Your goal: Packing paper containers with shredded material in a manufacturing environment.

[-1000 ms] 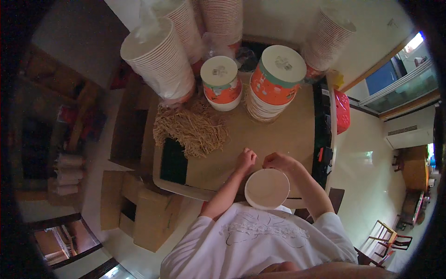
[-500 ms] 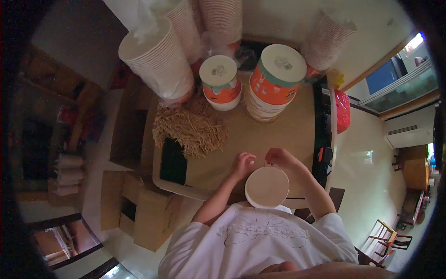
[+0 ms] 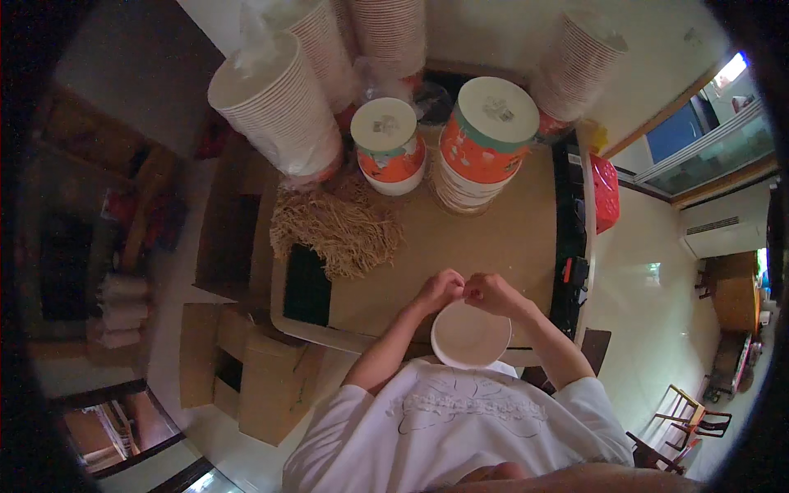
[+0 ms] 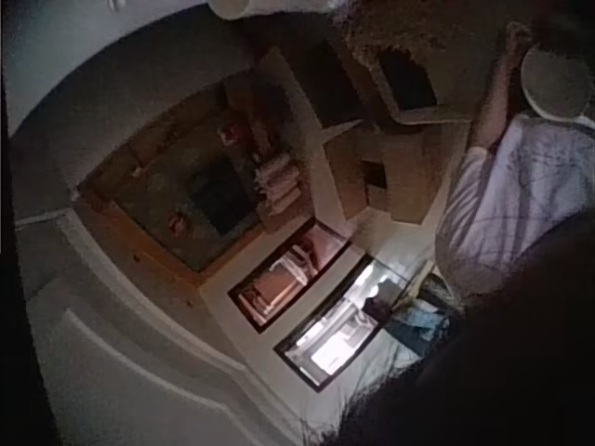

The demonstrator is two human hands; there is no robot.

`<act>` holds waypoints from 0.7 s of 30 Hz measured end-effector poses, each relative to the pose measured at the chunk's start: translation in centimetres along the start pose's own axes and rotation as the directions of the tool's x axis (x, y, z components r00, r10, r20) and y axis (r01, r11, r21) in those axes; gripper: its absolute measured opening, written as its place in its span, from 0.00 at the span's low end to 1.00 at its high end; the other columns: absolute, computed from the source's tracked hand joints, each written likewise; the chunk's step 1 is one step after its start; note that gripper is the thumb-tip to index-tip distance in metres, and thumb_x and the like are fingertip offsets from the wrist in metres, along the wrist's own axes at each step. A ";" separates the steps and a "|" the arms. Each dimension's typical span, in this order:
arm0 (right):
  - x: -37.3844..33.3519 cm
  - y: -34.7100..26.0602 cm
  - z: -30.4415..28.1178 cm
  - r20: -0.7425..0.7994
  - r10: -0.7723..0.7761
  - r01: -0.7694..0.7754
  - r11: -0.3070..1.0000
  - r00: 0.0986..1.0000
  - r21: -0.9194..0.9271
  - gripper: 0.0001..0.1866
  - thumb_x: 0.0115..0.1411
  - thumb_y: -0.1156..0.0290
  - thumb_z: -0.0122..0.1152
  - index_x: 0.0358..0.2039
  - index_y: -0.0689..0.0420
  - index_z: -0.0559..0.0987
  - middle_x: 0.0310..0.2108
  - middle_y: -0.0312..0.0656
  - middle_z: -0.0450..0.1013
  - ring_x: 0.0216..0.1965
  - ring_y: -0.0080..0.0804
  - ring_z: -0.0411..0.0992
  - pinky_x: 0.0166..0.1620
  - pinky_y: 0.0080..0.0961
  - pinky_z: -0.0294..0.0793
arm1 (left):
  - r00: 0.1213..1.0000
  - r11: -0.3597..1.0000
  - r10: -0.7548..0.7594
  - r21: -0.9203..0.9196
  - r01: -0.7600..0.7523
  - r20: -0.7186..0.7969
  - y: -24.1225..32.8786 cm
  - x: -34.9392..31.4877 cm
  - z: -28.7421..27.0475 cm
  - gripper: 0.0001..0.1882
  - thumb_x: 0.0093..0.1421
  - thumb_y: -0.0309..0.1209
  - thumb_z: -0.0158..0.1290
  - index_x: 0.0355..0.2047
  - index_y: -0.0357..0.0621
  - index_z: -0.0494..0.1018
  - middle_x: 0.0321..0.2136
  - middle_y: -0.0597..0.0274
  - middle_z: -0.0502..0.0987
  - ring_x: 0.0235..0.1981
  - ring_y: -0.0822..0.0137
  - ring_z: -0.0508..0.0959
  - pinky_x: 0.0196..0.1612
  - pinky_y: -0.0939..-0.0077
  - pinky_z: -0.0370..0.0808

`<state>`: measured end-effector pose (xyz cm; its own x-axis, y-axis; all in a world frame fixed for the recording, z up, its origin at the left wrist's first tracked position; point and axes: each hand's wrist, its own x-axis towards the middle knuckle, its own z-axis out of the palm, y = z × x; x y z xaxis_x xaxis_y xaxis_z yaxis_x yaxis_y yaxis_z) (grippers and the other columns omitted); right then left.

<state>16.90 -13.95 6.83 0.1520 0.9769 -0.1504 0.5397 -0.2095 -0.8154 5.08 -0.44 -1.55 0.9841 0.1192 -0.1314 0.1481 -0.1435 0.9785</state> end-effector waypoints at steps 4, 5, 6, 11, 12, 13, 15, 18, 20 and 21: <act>-0.4 1.1 0.8 -0.086 -0.042 0.039 0.999 0.995 -0.029 0.07 0.43 0.77 0.57 0.26 0.61 0.73 0.25 0.44 0.69 0.28 0.38 0.69 0.31 0.27 0.69 | 0.970 0.708 -0.219 -0.667 0.231 0.104 0.5 0.4 0.7 0.05 0.47 0.26 0.51 0.25 0.39 0.71 0.28 0.59 0.73 0.31 0.68 0.73 0.35 0.74 0.71; -0.3 0.5 0.6 -0.083 -0.045 0.043 0.999 0.996 -0.028 0.07 0.43 0.77 0.57 0.26 0.61 0.73 0.25 0.44 0.69 0.28 0.38 0.69 0.31 0.27 0.69 | 0.970 0.708 -0.220 -0.668 0.229 0.100 0.1 0.2 0.6 0.05 0.47 0.26 0.51 0.25 0.39 0.71 0.28 0.59 0.73 0.31 0.68 0.73 0.35 0.74 0.71; -0.2 -0.2 0.3 -0.079 0.013 -0.012 1.000 0.997 0.011 0.08 0.43 0.77 0.57 0.27 0.60 0.73 0.24 0.44 0.69 0.27 0.37 0.69 0.30 0.27 0.68 | 0.996 0.909 -0.056 -0.410 0.076 0.063 -0.5 0.0 0.4 0.04 0.47 0.25 0.51 0.25 0.39 0.71 0.26 0.60 0.73 0.30 0.68 0.74 0.34 0.75 0.71; -0.6 -0.9 -0.2 -0.068 0.097 -0.092 0.993 0.993 0.078 0.11 0.42 0.78 0.57 0.30 0.59 0.71 0.23 0.44 0.69 0.26 0.34 0.69 0.29 0.26 0.68 | 0.986 0.991 0.133 -0.037 -0.130 0.097 -2.3 0.0 0.1 0.05 0.48 0.22 0.50 0.28 0.40 0.71 0.25 0.61 0.73 0.29 0.71 0.73 0.34 0.78 0.71; -0.6 -1.0 -0.2 -0.069 0.098 -0.094 0.994 0.993 0.062 0.11 0.42 0.77 0.58 0.30 0.59 0.72 0.23 0.43 0.69 0.26 0.34 0.69 0.29 0.26 0.68 | 0.997 0.981 0.005 -0.192 0.011 0.083 -3.0 0.0 0.3 0.06 0.48 0.22 0.50 0.28 0.40 0.71 0.25 0.61 0.74 0.29 0.71 0.73 0.34 0.78 0.70; -0.5 -1.1 -0.1 -0.070 0.099 -0.096 0.994 0.993 0.047 0.10 0.42 0.77 0.58 0.29 0.59 0.72 0.23 0.43 0.68 0.25 0.34 0.69 0.29 0.26 0.68 | 0.989 0.928 -0.122 -0.343 0.145 0.088 -3.7 0.0 0.5 0.06 0.47 0.21 0.49 0.28 0.40 0.71 0.25 0.61 0.74 0.29 0.71 0.73 0.34 0.79 0.70; -0.7 -0.7 -0.1 -0.084 0.074 -0.070 0.997 0.994 0.041 0.10 0.42 0.77 0.58 0.29 0.59 0.72 0.23 0.43 0.68 0.25 0.33 0.68 0.29 0.26 0.68 | 0.978 0.914 -0.156 -0.356 0.196 0.137 -2.8 0.4 0.6 0.06 0.48 0.22 0.50 0.29 0.40 0.71 0.26 0.61 0.74 0.29 0.72 0.73 0.34 0.79 0.70; -0.6 0.1 0.4 -0.078 -0.010 0.011 1.000 0.997 0.004 0.09 0.43 0.77 0.57 0.28 0.59 0.73 0.23 0.42 0.68 0.25 0.33 0.68 0.29 0.26 0.67 | 0.961 0.911 -0.197 -0.327 0.252 0.193 -3.5 0.6 0.6 0.06 0.48 0.23 0.50 0.29 0.40 0.71 0.26 0.61 0.74 0.29 0.73 0.73 0.34 0.79 0.70; -0.7 0.3 0.4 -0.065 -0.049 0.047 0.999 0.997 -0.025 0.09 0.43 0.77 0.58 0.28 0.59 0.73 0.23 0.42 0.68 0.25 0.33 0.68 0.29 0.26 0.67 | 0.955 0.921 -0.201 -0.290 0.261 0.219 -3.2 0.9 0.5 0.06 0.49 0.24 0.50 0.29 0.40 0.71 0.25 0.62 0.74 0.29 0.73 0.73 0.33 0.79 0.70; -0.9 0.1 0.0 -0.072 -0.007 0.005 1.000 0.997 -0.015 0.08 0.43 0.77 0.57 0.27 0.59 0.73 0.23 0.42 0.68 0.25 0.32 0.68 0.29 0.25 0.67 | 0.941 0.942 -0.230 -0.184 0.279 0.248 -0.8 1.3 0.0 0.06 0.49 0.24 0.49 0.30 0.40 0.70 0.26 0.62 0.74 0.29 0.73 0.73 0.33 0.79 0.70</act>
<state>16.76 -14.84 6.90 0.2077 0.9726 -0.1044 0.5533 -0.2049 -0.8074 6.26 -0.20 -2.55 0.9162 -0.0987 -0.3883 0.3962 0.0791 0.9147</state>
